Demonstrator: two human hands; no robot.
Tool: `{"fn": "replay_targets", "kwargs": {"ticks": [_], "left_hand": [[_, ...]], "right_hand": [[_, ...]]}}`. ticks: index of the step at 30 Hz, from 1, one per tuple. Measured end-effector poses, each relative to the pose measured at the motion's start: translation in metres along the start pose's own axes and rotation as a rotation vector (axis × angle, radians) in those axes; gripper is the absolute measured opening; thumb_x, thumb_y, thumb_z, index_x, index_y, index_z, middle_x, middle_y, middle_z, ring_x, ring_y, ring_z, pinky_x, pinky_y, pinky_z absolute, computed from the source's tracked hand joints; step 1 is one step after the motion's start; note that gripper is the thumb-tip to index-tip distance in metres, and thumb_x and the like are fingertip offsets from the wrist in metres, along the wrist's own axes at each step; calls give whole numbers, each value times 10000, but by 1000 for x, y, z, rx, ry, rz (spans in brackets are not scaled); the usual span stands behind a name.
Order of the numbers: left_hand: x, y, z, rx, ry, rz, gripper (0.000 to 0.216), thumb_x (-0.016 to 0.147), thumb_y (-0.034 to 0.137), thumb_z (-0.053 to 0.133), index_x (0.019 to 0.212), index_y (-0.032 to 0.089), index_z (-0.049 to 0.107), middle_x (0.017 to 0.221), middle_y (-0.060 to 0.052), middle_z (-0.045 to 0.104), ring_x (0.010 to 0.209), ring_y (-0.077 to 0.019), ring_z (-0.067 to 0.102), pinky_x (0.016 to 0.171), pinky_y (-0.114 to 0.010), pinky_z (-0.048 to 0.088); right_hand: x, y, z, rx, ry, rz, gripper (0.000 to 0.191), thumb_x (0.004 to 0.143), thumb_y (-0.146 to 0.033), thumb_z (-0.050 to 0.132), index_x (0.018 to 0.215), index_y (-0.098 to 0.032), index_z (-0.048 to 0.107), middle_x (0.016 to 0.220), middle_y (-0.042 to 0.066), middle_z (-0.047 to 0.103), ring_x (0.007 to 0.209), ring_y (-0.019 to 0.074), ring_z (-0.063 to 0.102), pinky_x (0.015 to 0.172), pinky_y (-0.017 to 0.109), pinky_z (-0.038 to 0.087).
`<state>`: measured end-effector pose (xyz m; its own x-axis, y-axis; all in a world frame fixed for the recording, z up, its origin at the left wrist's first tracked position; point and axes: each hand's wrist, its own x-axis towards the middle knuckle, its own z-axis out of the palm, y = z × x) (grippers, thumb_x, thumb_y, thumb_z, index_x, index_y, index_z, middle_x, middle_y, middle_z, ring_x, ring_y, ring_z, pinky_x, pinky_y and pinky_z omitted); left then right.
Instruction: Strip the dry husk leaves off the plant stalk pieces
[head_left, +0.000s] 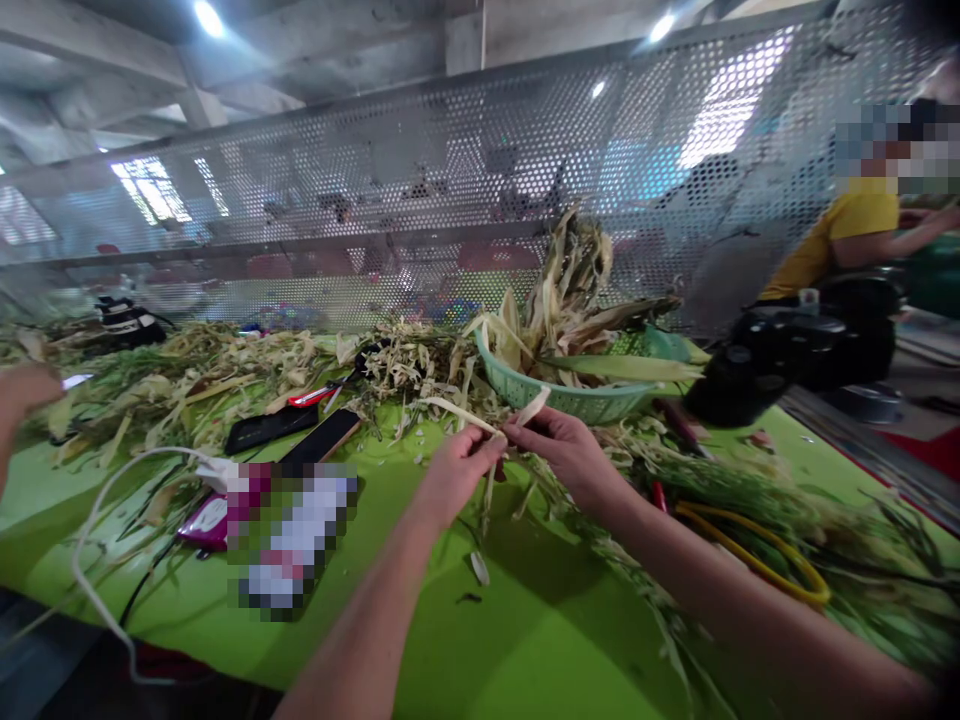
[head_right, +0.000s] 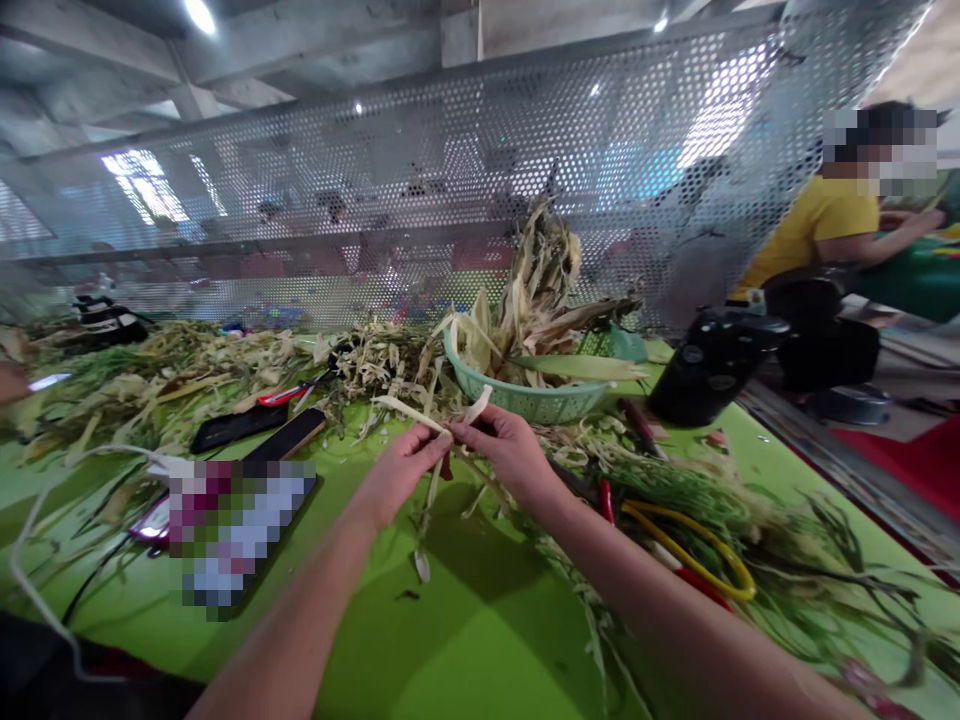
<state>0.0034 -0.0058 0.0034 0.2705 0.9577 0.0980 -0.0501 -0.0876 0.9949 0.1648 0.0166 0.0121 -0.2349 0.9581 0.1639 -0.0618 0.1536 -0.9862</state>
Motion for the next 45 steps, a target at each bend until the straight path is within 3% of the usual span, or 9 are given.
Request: {"fn": "replay_targets", "kwargs": {"ticks": [10, 15, 20, 25, 32, 35, 39, 41, 45], "left_hand": [[-1, 4, 0, 100, -34, 45, 365, 815, 489, 551, 960, 170, 652, 685, 15, 487, 619, -107, 406, 590, -236, 348], [0, 1, 1, 218, -44, 15, 368, 812, 484, 557, 977, 174, 667, 736, -9, 582, 626, -117, 444, 598, -243, 351], [1, -1, 5, 202, -98, 52, 349, 816, 443, 565, 1005, 172, 678, 845, -58, 659, 788, -175, 558, 767, -299, 422], [0, -4, 8, 236, -88, 56, 313, 823, 403, 560, 1000, 177, 684, 868, -50, 675, 780, -169, 563, 773, -300, 433], [0, -9, 12, 299, -141, 33, 279, 813, 368, 571, 921, 150, 707, 821, -41, 668, 780, -167, 556, 758, -287, 416], [0, -7, 10, 220, -90, -4, 336, 813, 435, 566, 943, 160, 710, 794, -37, 661, 736, -155, 538, 724, -281, 407], [3, -7, 4, -34, 124, -76, 364, 792, 477, 583, 941, 170, 709, 832, -54, 674, 761, -160, 560, 740, -282, 423], [5, -9, 2, -179, 204, -84, 347, 765, 458, 619, 949, 176, 704, 857, -59, 681, 773, -163, 576, 746, -281, 437], [6, -10, 0, -308, 230, -54, 321, 732, 411, 668, 946, 174, 699, 847, -51, 680, 752, -152, 582, 734, -270, 448]], "right_hand": [[4, 1, 0, -34, 34, -32, 246, 694, -393, 723, 749, -161, 660, 691, 9, 636, 680, 165, 580, 702, 310, 465], [3, -11, -6, -198, 22, -76, 356, 716, -391, 706, 1005, -189, 659, 916, 43, 650, 796, 178, 598, 717, 303, 479], [3, -12, -4, -378, -15, -135, 206, 720, -374, 693, 787, -180, 677, 846, 36, 627, 792, 182, 596, 709, 295, 471], [1, -10, 1, -227, -16, -74, 189, 702, -339, 698, 735, -170, 620, 692, -5, 576, 635, 135, 544, 590, 261, 446], [-1, -9, 3, -362, 43, -107, 159, 696, -300, 700, 671, -167, 616, 650, 3, 590, 614, 137, 529, 585, 265, 425], [1, -10, 3, -267, 40, -46, 209, 732, -353, 681, 813, -163, 643, 719, 20, 619, 622, 143, 545, 563, 264, 443], [3, -14, 0, -129, 97, -122, 396, 766, -395, 670, 1096, -197, 576, 982, 43, 639, 837, 163, 599, 739, 287, 489], [2, -15, -1, -150, 78, -89, 365, 774, -434, 657, 1029, -183, 583, 935, 39, 645, 814, 162, 601, 743, 290, 482], [0, -11, -1, -359, -47, -2, 349, 783, -512, 615, 762, -164, 608, 679, 4, 585, 633, 139, 535, 582, 253, 423]]}}
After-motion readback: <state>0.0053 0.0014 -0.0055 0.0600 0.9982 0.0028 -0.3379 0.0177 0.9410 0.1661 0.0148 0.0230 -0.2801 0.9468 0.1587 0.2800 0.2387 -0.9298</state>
